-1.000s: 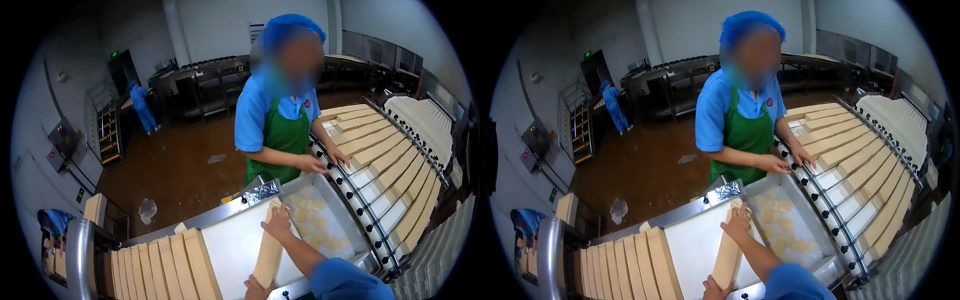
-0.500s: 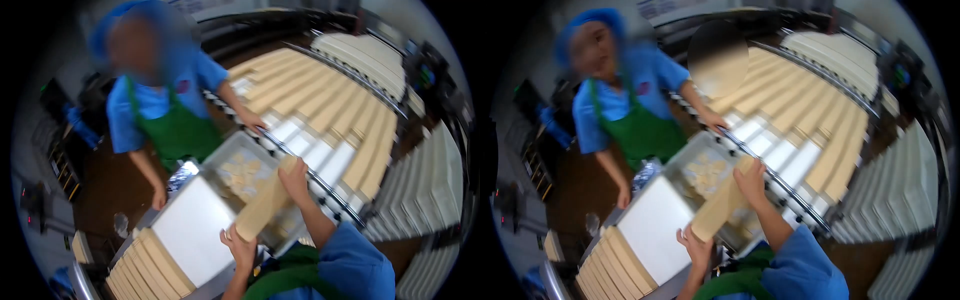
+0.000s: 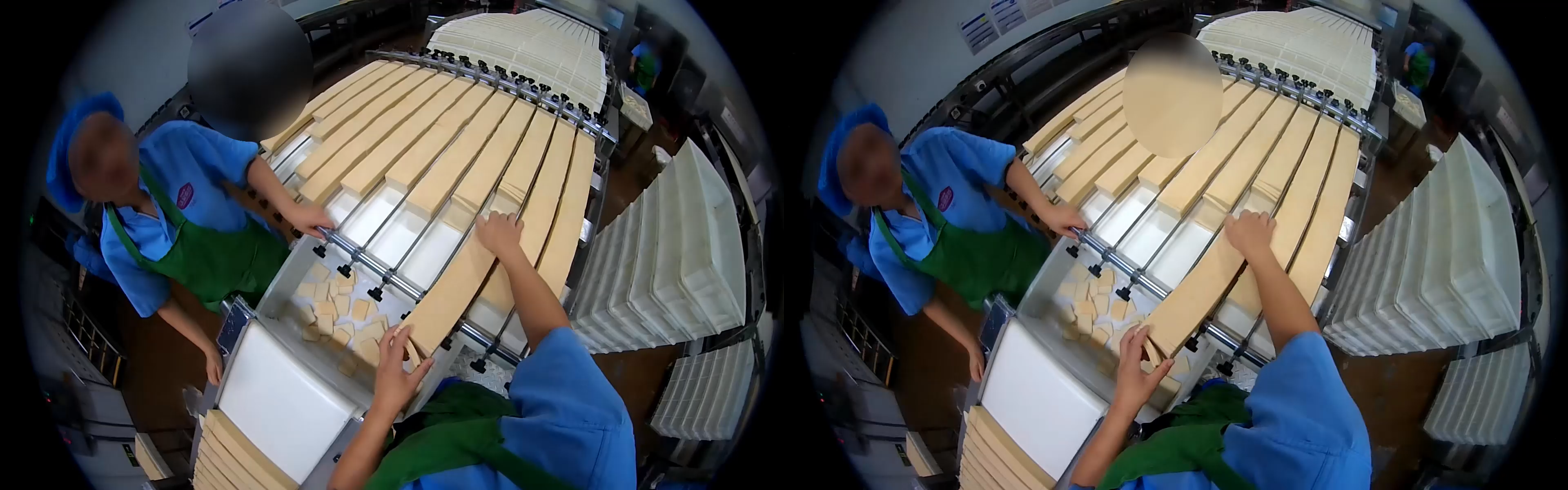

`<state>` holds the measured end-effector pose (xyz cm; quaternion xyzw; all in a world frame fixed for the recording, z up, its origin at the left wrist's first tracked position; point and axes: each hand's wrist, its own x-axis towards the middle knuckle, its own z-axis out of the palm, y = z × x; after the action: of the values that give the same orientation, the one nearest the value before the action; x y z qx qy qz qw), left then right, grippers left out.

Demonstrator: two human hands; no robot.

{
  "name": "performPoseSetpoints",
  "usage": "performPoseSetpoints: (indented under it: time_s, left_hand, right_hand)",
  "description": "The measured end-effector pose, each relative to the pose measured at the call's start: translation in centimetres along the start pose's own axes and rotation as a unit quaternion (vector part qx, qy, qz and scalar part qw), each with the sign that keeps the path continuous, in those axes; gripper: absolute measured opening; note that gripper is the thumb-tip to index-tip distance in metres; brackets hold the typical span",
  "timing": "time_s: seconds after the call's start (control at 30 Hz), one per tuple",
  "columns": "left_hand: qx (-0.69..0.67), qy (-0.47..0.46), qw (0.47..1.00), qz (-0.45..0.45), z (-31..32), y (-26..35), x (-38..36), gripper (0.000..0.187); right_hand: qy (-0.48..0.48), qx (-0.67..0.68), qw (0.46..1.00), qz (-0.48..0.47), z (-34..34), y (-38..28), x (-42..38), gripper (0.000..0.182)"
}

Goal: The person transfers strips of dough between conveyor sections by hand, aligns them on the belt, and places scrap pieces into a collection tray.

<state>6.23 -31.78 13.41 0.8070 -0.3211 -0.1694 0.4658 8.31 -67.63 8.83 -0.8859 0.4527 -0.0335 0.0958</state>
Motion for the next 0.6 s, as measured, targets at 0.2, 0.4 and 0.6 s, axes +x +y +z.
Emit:
performPoseSetpoints:
  time_s: [0.2,0.4,0.6]
  left_hand:
    - [0.062,0.005,0.997,0.054,2.9,-0.8,2.6,0.064]
    - [0.056,-0.002,0.998,0.029,4.6,0.1,4.3,0.062]
    - [0.058,-0.009,0.998,0.006,5.6,0.3,5.2,0.062]
  right_hand:
    - [-0.086,0.032,0.995,0.032,-1.0,1.1,2.7,0.059]
    - [0.031,-0.021,0.999,-0.014,0.9,2.7,4.2,0.051]
    - [0.093,-0.013,0.995,-0.046,1.5,3.9,4.4,0.044]
